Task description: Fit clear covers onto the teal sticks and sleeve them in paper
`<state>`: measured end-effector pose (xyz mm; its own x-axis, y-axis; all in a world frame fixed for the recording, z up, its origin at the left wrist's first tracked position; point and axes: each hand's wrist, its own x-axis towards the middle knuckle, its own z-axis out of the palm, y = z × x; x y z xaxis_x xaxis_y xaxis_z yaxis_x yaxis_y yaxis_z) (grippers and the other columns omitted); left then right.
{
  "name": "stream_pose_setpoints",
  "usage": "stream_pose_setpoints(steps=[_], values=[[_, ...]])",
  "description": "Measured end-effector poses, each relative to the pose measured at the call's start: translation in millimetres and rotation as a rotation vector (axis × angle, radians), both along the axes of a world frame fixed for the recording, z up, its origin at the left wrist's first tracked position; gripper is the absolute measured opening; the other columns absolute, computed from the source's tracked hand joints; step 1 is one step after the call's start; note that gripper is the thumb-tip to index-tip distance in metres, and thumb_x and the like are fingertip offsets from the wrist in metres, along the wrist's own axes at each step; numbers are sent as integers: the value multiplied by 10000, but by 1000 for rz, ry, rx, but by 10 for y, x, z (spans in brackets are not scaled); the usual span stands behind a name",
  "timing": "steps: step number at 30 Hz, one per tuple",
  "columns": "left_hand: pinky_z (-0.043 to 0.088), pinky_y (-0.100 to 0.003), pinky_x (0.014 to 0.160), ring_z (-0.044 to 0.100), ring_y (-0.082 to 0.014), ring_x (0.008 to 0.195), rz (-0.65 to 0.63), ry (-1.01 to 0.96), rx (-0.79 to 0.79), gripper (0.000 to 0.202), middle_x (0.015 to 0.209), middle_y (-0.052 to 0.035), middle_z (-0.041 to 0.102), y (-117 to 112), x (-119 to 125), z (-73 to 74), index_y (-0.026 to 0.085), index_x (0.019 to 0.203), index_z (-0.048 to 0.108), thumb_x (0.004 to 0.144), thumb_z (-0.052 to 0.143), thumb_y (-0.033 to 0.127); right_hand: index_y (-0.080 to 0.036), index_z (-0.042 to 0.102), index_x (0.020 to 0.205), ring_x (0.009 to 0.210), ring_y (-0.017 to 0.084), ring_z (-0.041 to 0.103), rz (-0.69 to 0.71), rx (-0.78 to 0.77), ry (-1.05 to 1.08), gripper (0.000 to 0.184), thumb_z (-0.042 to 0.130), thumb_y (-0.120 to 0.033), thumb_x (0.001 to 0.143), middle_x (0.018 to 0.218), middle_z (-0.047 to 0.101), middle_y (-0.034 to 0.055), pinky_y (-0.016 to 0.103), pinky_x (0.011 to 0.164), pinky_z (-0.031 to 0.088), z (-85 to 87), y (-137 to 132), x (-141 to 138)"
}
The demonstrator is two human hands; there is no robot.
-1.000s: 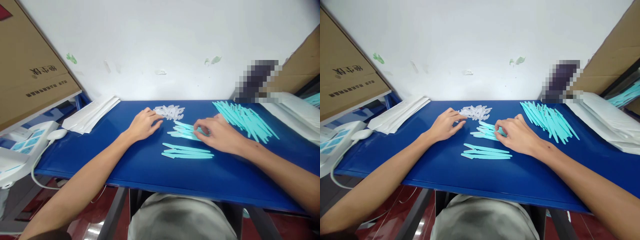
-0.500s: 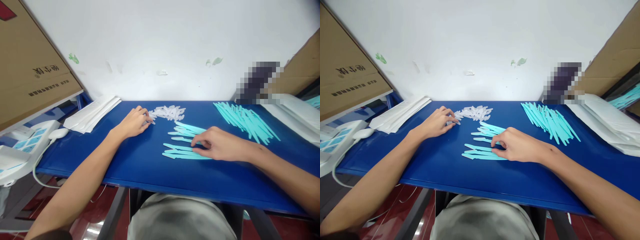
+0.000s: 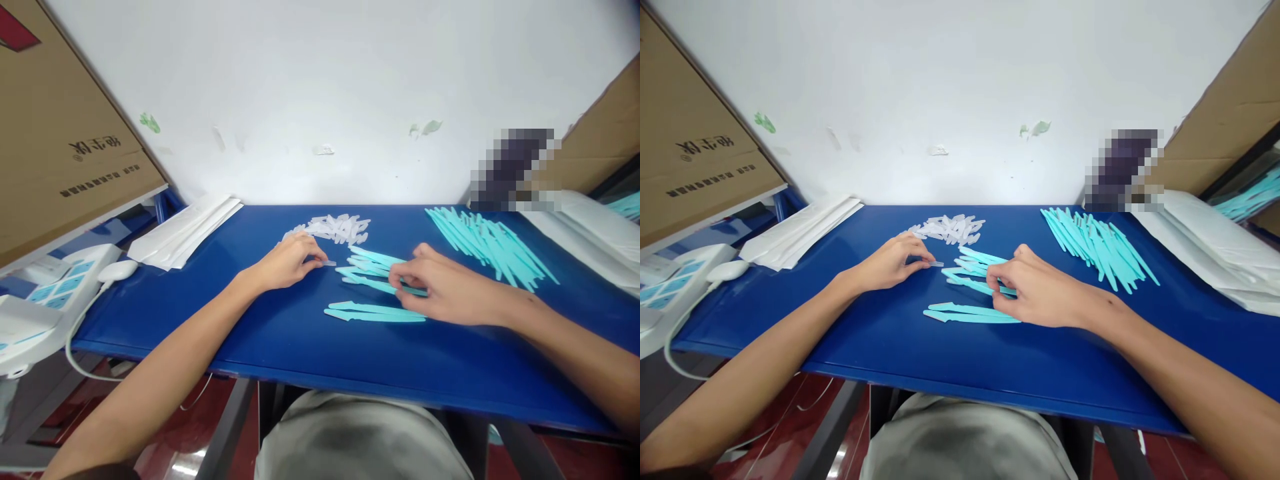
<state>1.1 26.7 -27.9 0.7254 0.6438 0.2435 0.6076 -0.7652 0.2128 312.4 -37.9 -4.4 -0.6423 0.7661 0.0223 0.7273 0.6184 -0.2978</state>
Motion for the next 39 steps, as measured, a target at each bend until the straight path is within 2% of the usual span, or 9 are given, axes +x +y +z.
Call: stream_pose_setpoints(steps=[5, 9, 20, 24, 28, 31, 35, 37, 39], values=[[429, -364, 893, 614, -223, 986, -1, -30, 47, 183, 1030, -53, 726, -30, 18, 17, 211, 1025, 705, 1029, 533, 274, -242, 528, 745, 664, 210, 497, -34, 137, 120, 112, 529, -289, 846, 534, 455, -12, 293, 598, 348, -38, 48, -24], [422, -347, 865, 623, -211, 939, 4, -83, 109, 181, 998, -36, 738, -68, 71, 24, 215, 1051, 688, 1038, 517, 275, -236, 489, 756, 525, 149, 438, -43, 147, 169, 94, 516, -260, 842, 529, 472, -45, 283, 563, 323, -62, 88, -8], [459, -356, 881, 650, -205, 956, -35, -176, 159, 189, 1038, -43, 760, -73, 75, 15, 214, 1068, 693, 1045, 519, 284, -235, 556, 856, 455, 121, 400, -19, 251, 138, 71, 499, -267, 885, 522, 422, -70, 271, 527, 278, -96, 129, 25], [496, -339, 864, 653, -192, 921, -115, -302, 152, 158, 974, -41, 765, -127, 180, -56, 208, 1048, 713, 1025, 563, 250, -226, 575, 860, 495, 121, 443, 20, 304, 187, 98, 496, -254, 911, 591, 533, -44, 269, 549, 315, -112, 88, -29], [513, -349, 883, 656, -198, 961, -174, -296, 134, 197, 1011, -60, 765, -152, 264, -102, 202, 1111, 714, 1035, 537, 243, -213, 577, 818, 596, 129, 531, 62, 333, 227, 121, 501, -220, 912, 726, 640, -5, 266, 609, 365, -105, 57, -61], [494, -390, 936, 641, -225, 1043, -92, -193, 164, 257, 1113, -80, 748, -71, 174, -70, 197, 1186, 699, 1048, 502, 288, -210, 608, 825, 621, 140, 546, 25, 356, 160, 136, 506, -231, 913, 786, 659, 12, 279, 615, 354, -104, 87, -24], [461, -490, 944, 558, -315, 1155, 191, 23, 274, 365, 1274, -143, 667, 100, -97, -28, 169, 1283, 673, 1054, 433, 323, -209, 649, 817, 559, 132, 503, -41, 362, 41, 180, 513, -271, 917, 803, 662, 26, 293, 572, 307, -114, 146, 41], [452, -534, 937, 504, -359, 1207, 286, 115, 248, 411, 1364, -165, 598, 150, -202, -36, 185, 1342, 650, 1053, 417, 360, -203, 666, 844, 559, 129, 505, -44, 339, 24, 202, 501, -282, 931, 817, 668, 31, 293, 572, 306, -107, 144, 45], [433, -565, 949, 460, -381, 1251, 311, 185, 197, 434, 1421, -170, 541, 160, -246, -52, 214, 1376, 635, 1054, 399, 383, -199, 676, 872, 573, 127, 519, 7, 263, 25, 215, 499, -299, 944, 831, 675, 31, 288, 582, 324, -87, 112, 24]])
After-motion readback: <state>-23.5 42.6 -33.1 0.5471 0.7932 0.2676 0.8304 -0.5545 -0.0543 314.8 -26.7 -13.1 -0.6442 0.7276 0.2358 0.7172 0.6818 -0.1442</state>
